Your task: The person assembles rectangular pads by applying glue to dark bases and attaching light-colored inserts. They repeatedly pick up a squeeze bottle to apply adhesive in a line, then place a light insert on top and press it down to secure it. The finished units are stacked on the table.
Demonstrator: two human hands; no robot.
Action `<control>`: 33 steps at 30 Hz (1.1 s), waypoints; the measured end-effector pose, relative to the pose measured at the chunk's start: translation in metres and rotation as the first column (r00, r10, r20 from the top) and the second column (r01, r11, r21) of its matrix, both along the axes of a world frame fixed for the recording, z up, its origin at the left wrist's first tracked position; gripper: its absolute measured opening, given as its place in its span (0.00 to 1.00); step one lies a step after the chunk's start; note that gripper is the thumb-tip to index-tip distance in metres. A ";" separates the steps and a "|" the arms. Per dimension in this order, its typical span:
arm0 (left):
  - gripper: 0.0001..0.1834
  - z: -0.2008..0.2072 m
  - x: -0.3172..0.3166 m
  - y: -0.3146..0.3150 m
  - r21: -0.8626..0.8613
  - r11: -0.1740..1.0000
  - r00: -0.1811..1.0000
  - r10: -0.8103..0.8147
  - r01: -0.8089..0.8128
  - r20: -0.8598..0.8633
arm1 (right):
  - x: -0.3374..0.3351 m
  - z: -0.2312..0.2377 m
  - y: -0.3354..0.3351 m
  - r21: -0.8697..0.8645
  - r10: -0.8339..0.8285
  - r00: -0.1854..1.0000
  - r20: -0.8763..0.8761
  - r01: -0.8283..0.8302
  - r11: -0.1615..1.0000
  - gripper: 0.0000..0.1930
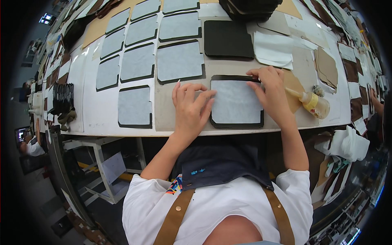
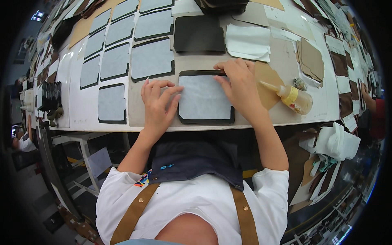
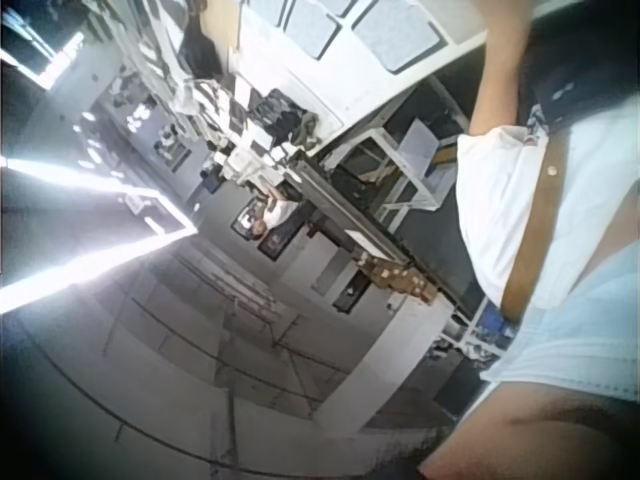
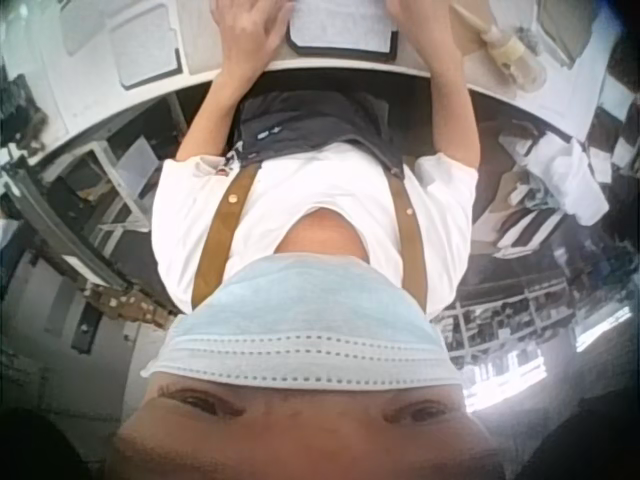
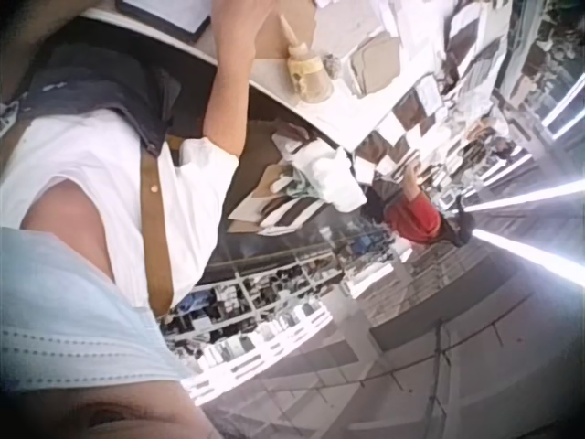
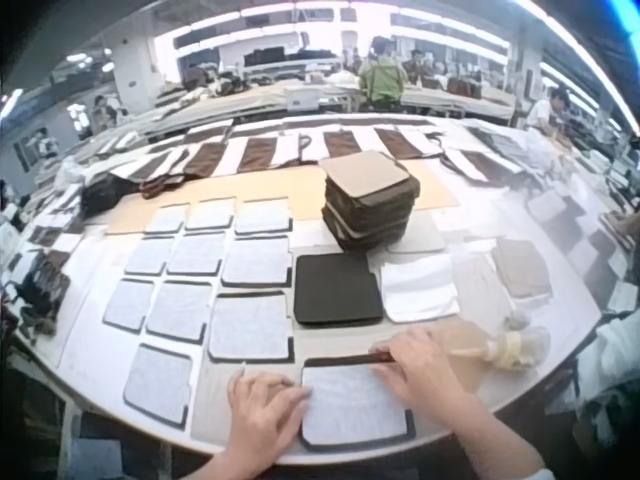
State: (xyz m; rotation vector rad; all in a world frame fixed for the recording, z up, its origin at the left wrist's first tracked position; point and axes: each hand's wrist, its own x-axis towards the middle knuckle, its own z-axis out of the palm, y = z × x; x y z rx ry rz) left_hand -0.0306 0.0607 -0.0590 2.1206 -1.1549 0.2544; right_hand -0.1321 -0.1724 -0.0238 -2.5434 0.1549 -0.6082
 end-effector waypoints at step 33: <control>0.16 -0.038 0.214 0.359 0.087 0.606 0.570 0.780 -0.790 -0.259 | -0.135 -0.001 -0.062 -0.109 -0.586 0.783 0.208 0.614 0.782 0.13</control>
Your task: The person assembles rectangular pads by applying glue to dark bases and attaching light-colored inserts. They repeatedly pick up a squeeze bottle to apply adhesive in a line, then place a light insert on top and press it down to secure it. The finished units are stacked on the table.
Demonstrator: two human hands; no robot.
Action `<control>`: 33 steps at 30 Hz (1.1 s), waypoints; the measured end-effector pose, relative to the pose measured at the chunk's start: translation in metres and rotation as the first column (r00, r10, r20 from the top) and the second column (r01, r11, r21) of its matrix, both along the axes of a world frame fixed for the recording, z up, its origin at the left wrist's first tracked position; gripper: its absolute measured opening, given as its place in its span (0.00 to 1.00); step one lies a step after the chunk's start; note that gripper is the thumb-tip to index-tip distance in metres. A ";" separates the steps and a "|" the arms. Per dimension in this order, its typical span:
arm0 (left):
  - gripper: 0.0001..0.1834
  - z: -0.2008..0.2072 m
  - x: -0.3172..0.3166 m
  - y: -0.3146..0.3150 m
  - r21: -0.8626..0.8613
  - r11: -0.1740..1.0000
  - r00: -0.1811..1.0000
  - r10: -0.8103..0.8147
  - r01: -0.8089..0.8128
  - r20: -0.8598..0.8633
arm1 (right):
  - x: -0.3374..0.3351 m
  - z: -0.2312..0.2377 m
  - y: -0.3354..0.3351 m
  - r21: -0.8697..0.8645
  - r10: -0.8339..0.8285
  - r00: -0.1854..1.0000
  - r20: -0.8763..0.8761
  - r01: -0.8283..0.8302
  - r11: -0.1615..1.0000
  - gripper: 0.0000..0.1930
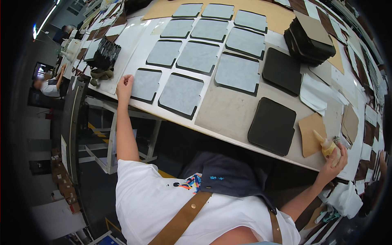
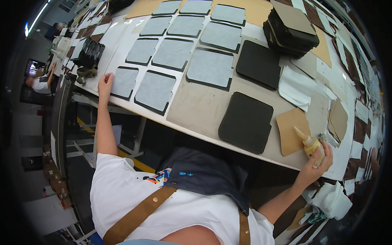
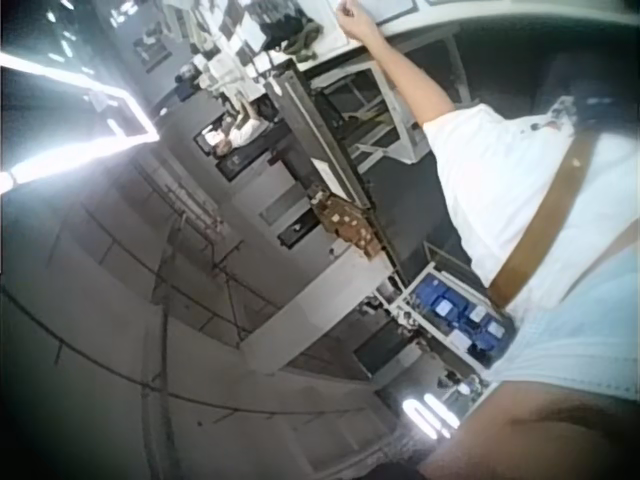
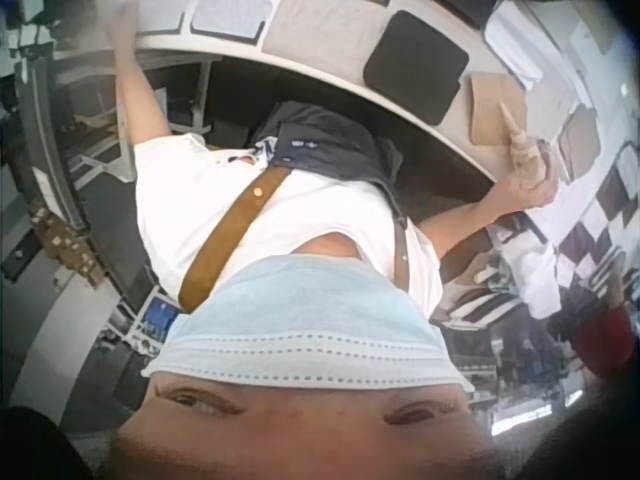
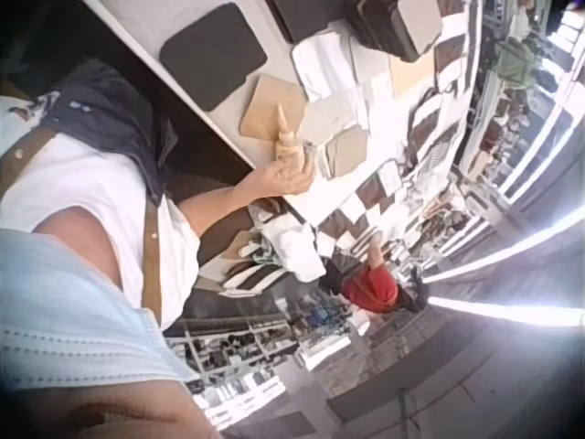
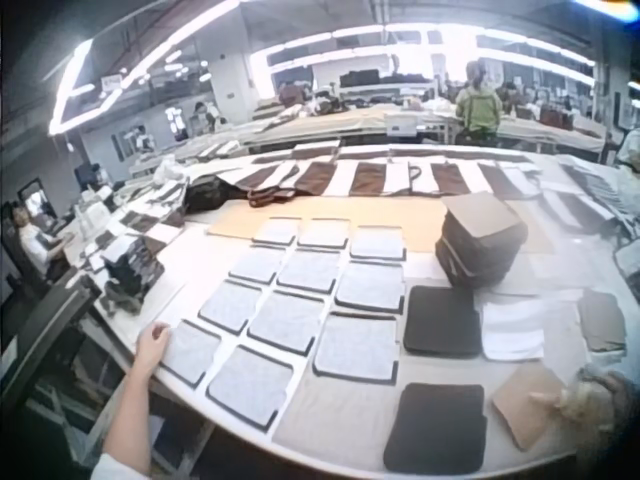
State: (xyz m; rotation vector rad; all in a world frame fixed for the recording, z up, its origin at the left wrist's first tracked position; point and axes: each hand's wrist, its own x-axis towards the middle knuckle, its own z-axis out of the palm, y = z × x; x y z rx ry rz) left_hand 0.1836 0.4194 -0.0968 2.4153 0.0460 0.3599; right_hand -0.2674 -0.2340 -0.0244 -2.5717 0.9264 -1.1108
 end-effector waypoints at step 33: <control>0.30 0.042 -0.303 -0.465 0.383 0.105 0.095 -0.994 0.918 0.045 | -0.068 -0.048 -0.062 0.644 -0.413 0.520 0.747 -0.415 0.643 0.29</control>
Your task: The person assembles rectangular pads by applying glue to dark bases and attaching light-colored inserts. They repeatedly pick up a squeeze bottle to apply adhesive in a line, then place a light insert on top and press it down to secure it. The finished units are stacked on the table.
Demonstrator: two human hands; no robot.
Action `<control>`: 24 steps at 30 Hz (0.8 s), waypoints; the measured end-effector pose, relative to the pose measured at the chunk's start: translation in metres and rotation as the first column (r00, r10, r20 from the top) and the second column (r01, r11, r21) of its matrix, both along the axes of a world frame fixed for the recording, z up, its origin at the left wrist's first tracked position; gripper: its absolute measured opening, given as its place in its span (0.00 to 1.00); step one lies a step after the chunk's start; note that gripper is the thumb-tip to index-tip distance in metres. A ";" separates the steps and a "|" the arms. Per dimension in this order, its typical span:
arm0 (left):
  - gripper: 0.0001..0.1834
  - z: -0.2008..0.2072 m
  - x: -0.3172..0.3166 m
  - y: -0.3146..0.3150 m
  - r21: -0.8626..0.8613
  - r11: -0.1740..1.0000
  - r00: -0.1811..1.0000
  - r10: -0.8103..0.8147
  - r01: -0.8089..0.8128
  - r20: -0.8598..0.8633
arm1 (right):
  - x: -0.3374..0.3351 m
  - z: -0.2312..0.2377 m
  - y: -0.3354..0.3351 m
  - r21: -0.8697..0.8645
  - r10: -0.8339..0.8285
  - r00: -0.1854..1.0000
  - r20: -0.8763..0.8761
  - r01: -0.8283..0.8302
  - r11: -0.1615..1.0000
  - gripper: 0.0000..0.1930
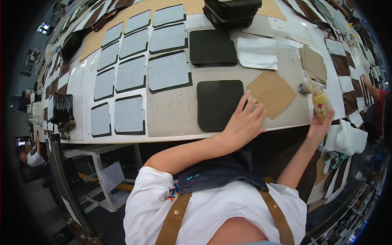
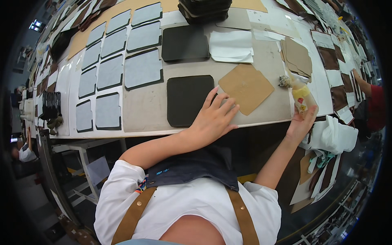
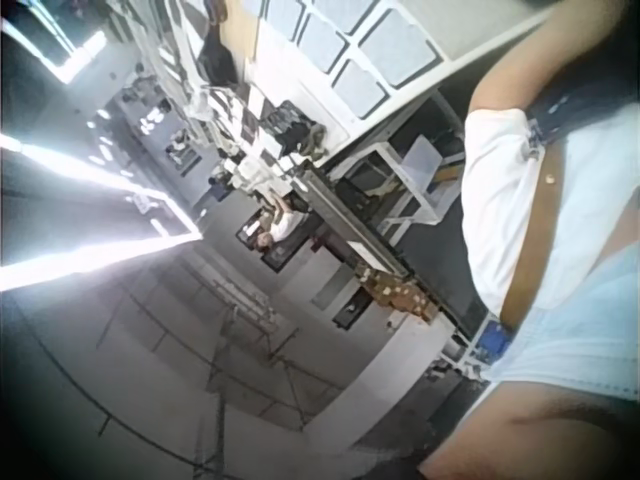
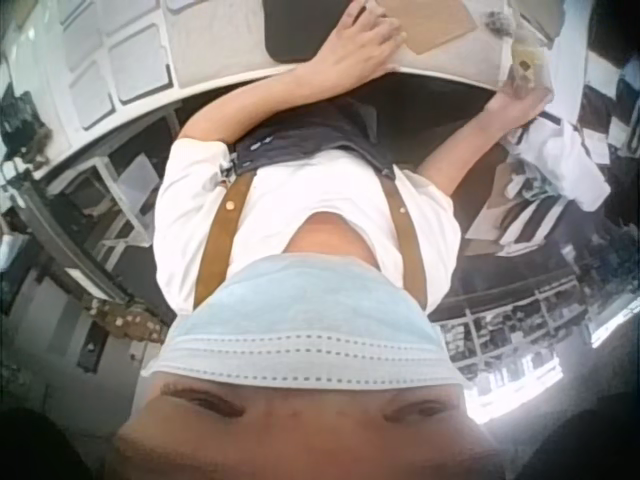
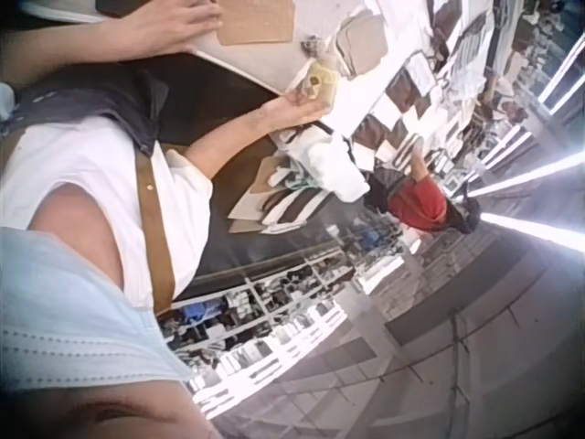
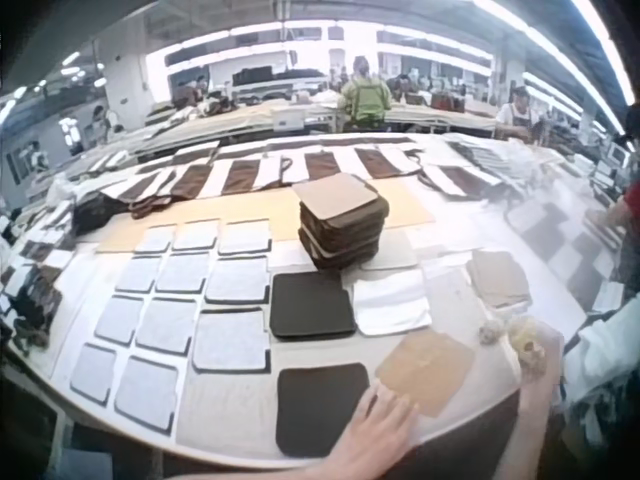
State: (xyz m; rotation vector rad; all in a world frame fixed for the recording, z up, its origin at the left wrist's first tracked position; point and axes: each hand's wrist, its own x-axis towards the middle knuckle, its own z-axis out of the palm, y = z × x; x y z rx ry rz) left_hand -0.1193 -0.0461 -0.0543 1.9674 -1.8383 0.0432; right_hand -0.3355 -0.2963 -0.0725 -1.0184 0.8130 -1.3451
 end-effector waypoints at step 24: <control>0.18 -0.004 0.109 0.132 -0.263 0.767 0.804 0.506 -0.586 -0.313 | 0.099 0.052 0.141 -0.462 0.150 0.889 -0.432 -0.361 0.810 0.33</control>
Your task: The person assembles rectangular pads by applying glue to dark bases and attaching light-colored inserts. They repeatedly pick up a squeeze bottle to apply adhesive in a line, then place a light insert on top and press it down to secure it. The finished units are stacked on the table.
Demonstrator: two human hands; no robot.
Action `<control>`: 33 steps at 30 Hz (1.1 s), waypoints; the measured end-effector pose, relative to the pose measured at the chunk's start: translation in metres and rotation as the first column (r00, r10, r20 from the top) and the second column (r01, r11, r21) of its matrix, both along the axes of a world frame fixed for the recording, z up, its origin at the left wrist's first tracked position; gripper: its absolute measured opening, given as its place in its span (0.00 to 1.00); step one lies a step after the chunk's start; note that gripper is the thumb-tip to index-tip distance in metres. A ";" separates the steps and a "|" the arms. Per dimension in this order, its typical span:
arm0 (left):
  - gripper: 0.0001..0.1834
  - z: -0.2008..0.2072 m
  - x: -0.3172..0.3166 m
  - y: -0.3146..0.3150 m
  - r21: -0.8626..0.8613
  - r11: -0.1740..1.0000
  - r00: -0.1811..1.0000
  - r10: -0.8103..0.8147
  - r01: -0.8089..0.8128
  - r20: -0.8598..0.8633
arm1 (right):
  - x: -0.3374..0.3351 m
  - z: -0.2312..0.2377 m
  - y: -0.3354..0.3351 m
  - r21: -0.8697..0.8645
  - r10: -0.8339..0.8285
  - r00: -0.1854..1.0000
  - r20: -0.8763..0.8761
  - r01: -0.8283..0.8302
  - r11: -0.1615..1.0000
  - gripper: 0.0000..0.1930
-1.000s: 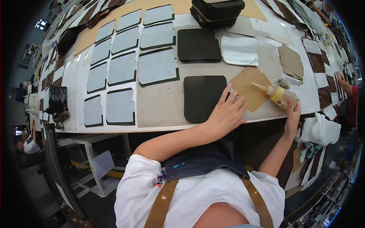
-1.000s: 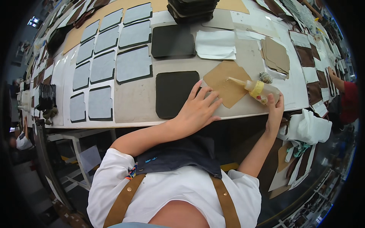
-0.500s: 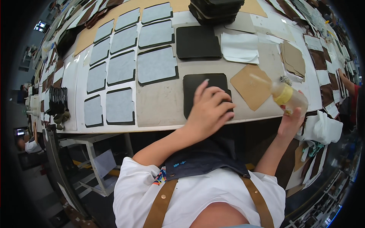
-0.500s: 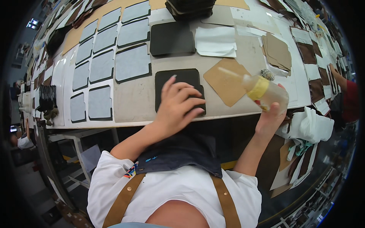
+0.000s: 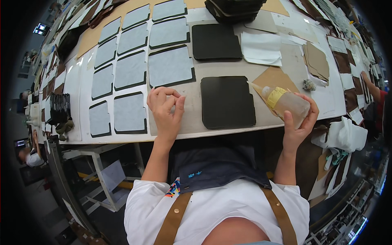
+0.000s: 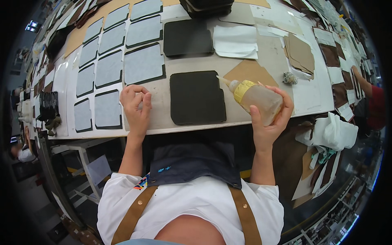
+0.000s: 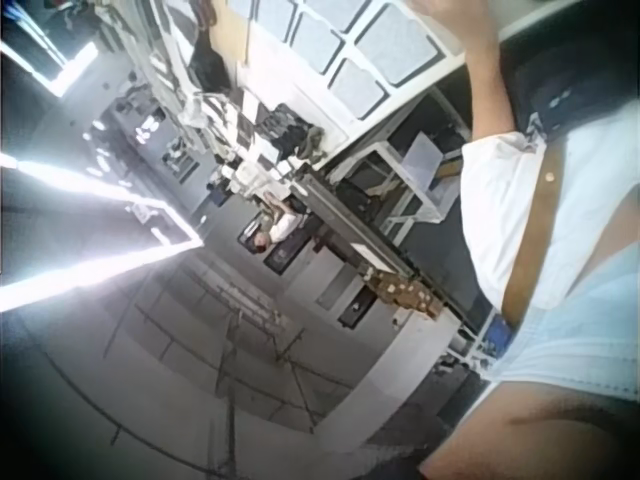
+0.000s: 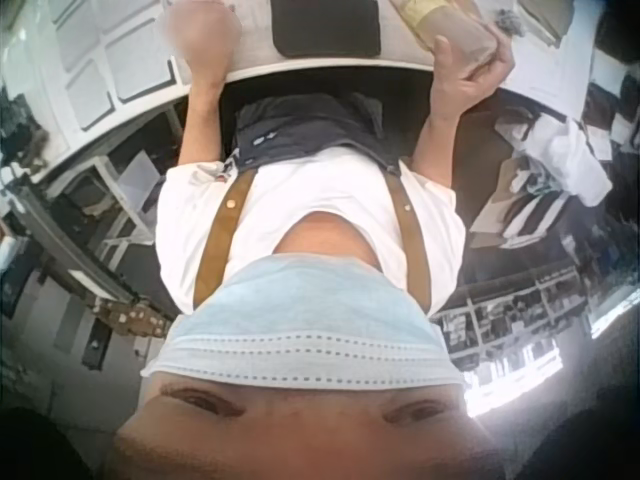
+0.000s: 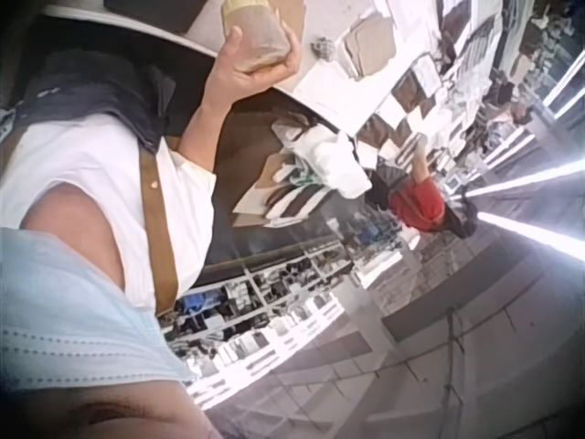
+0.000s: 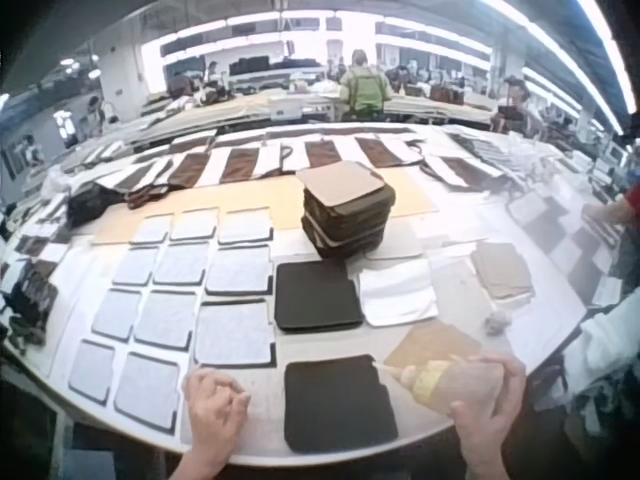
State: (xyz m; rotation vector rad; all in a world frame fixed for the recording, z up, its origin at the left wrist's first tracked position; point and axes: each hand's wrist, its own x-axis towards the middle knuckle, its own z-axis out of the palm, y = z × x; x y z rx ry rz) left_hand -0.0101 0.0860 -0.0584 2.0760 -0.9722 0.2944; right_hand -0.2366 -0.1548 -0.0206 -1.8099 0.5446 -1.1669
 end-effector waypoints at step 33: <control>0.13 -0.001 0.003 0.001 -0.052 0.999 0.999 0.015 -0.017 -0.032 | 0.022 -0.004 0.022 -0.255 0.124 0.991 -0.042 -0.131 0.958 0.35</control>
